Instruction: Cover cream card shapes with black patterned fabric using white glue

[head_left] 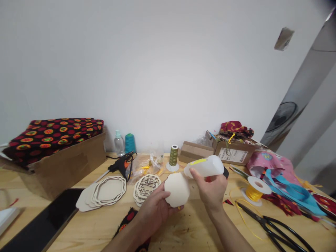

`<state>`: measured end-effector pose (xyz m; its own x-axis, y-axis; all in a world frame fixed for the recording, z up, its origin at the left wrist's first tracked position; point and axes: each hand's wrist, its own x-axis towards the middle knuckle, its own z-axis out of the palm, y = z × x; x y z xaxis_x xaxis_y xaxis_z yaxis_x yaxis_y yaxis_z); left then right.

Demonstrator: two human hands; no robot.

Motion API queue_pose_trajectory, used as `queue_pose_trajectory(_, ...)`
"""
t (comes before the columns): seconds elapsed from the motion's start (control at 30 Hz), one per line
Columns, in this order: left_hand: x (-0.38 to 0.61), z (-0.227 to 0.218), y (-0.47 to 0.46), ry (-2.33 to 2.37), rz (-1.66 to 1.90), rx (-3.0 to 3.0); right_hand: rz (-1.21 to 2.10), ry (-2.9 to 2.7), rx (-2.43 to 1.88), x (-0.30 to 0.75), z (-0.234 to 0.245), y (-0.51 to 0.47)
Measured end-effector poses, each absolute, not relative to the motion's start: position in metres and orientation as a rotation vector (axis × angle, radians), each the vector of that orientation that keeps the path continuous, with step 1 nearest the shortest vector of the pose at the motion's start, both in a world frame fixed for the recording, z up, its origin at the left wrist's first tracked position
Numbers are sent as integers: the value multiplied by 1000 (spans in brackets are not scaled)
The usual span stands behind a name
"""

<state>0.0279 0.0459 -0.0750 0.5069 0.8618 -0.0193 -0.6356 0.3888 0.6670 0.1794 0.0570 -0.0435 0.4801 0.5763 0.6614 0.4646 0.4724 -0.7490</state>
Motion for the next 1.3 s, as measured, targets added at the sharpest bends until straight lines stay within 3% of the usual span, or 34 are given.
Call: queue_pose_trajectory(1.3,25,-73,45,394,1023,624,97,-1146,-1129,182,-45,59)
